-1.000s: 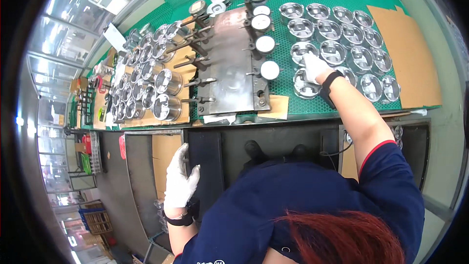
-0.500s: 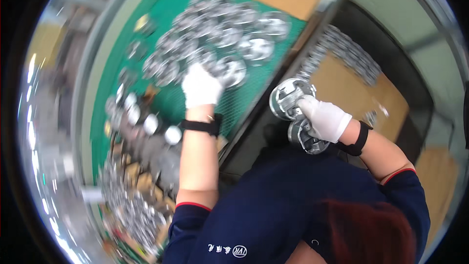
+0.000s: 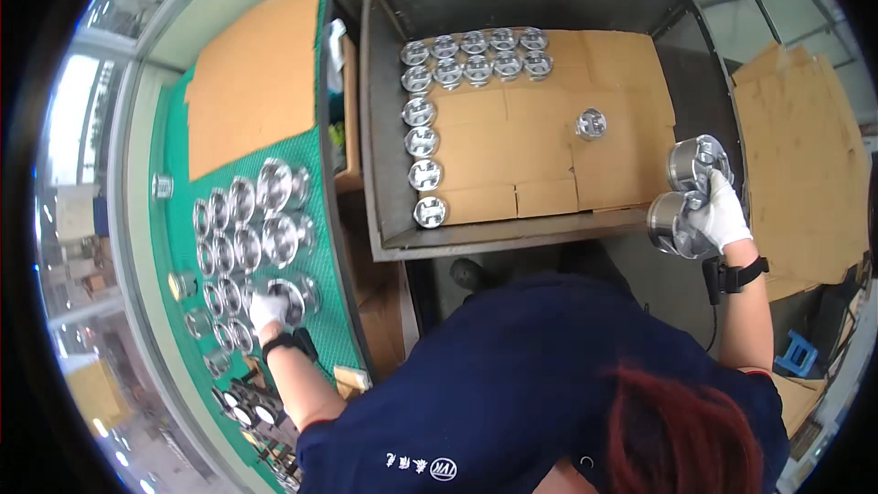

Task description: The person picks up cylindrical metal parts and places them onto a jig with dial indicators to check dimensions. After checking, the person removes the parts and places them into a cardboard box. The person repeats this process for multiple parts.

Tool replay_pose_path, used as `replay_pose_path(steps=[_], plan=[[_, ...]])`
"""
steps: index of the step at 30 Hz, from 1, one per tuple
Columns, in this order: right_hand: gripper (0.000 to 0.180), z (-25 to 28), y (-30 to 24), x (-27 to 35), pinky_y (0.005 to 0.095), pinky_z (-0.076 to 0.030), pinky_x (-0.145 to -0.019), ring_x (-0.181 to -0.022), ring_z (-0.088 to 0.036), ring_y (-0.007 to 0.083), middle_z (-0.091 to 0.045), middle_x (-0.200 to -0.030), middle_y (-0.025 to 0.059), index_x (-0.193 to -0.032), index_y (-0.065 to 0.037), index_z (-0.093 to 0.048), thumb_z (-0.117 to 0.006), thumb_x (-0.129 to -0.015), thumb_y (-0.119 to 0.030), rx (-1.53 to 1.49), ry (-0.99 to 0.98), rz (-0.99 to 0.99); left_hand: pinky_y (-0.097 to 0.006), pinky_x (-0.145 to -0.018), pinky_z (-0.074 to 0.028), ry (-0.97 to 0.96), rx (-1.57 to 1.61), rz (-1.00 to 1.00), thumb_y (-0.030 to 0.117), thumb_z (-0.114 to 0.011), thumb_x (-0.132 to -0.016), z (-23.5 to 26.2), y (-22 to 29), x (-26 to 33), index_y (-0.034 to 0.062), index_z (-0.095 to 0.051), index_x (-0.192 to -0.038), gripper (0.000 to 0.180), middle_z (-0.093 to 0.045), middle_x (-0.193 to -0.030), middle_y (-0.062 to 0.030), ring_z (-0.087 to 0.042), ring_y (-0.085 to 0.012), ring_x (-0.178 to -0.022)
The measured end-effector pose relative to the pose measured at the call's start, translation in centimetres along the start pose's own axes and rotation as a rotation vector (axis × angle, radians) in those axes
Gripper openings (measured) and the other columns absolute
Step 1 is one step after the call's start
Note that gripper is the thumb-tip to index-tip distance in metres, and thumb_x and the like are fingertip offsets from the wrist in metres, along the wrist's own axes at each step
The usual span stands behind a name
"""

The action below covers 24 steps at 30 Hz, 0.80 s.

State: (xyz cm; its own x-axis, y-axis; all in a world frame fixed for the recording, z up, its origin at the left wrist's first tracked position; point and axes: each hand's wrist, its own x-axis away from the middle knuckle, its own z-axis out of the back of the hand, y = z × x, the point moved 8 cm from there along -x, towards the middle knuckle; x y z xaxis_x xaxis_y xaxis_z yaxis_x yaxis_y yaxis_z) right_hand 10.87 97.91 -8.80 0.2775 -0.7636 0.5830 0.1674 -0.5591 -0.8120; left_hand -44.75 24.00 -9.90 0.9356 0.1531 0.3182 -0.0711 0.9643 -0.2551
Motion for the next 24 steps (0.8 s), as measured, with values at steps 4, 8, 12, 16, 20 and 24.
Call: replay_pose_path(steps=[4, 8, 12, 16, 20, 24], plan=[[0.021, 7.0, 0.9, -11.3, 0.0338, -0.052, -0.072, -0.083, -0.061, 0.0213, -0.066, -0.106, 0.0064, -0.119, -0.009, -0.06, -0.055, -0.102, -0.02, -0.345, -0.095, -0.252, -0.045, -0.099, -0.051, 0.225, 0.093, -0.005, 0.031, -0.077, -0.078, 5.4, 5.9, 9.4, -0.0025, -0.068, -0.118, 0.053, -0.069, -0.115, -0.0302, -0.066, -0.0444, -0.111], [0.036, 6.3, -6.4, -21.6, 0.0431, -0.054, -0.087, -0.1, -0.066, 0.039, -0.065, -0.118, 0.0186, -0.121, -0.001, -0.058, -0.066, -0.087, -0.01, 1.384, -0.213, 0.606, -0.043, -0.107, -0.044, 0.197, 0.138, 0.063, 0.019, -0.074, -0.078, 11.2, 17.4, 18.9, -0.0068, -0.055, -0.134, 0.064, -0.062, -0.129, -0.0292, -0.06, -0.0438, -0.12], [0.047, 4.9, -9.4, -31.2, 0.0475, -0.052, -0.094, -0.11, -0.061, 0.0468, -0.062, -0.123, 0.0274, -0.126, -0.001, -0.054, -0.065, -0.08, -0.003, 1.379, -0.232, 0.591, -0.044, -0.101, -0.05, 0.085, 0.256, -0.212, 0.005, -0.062, -0.081, 15.5, 35.4, 22.8, -0.0105, -0.048, -0.14, 0.062, -0.066, -0.122, -0.0312, -0.064, -0.0447, -0.116], [0.048, 3.1, -9.9, -39.7, 0.0472, -0.053, -0.093, -0.108, -0.062, 0.047, -0.064, -0.117, 0.0275, -0.128, -0.005, -0.054, -0.066, -0.082, -0.009, 1.441, -0.272, 0.455, -0.039, -0.095, -0.054, -0.147, 0.567, -0.662, 0.004, -0.075, -0.075, 15.0, 56.8, 24.6, -0.003, -0.059, -0.124, 0.052, -0.072, -0.114, -0.021, -0.07, -0.0356, -0.109], [0.045, 0.9, -9.6, -45.4, 0.0451, -0.053, -0.093, -0.107, -0.064, 0.0443, -0.066, -0.116, 0.0248, -0.126, -0.005, -0.056, -0.069, -0.083, -0.011, 1.45, -0.306, 0.479, -0.046, -0.088, -0.055, 0.047, 0.301, -1.247, 0.002, -0.065, -0.077, 12.0, 77.6, 25.3, 0.0014, -0.063, -0.114, 0.036, -0.071, -0.104, -0.0234, -0.067, -0.043, -0.101], [0.042, -1.2, -8.2, -49.8, 0.0441, -0.053, -0.091, -0.107, -0.065, 0.0419, -0.067, -0.114, 0.0233, -0.123, -0.004, -0.059, -0.07, -0.084, -0.013, 1.465, -0.298, 0.572, -0.05, -0.084, -0.054, 0.095, -0.052, -1.369, 0.013, -0.063, -0.083, 3.0, 94.0, 23.7, -0.0036, -0.055, -0.124, 0.044, -0.066, -0.107, -0.0244, -0.064, -0.0418, -0.099]])
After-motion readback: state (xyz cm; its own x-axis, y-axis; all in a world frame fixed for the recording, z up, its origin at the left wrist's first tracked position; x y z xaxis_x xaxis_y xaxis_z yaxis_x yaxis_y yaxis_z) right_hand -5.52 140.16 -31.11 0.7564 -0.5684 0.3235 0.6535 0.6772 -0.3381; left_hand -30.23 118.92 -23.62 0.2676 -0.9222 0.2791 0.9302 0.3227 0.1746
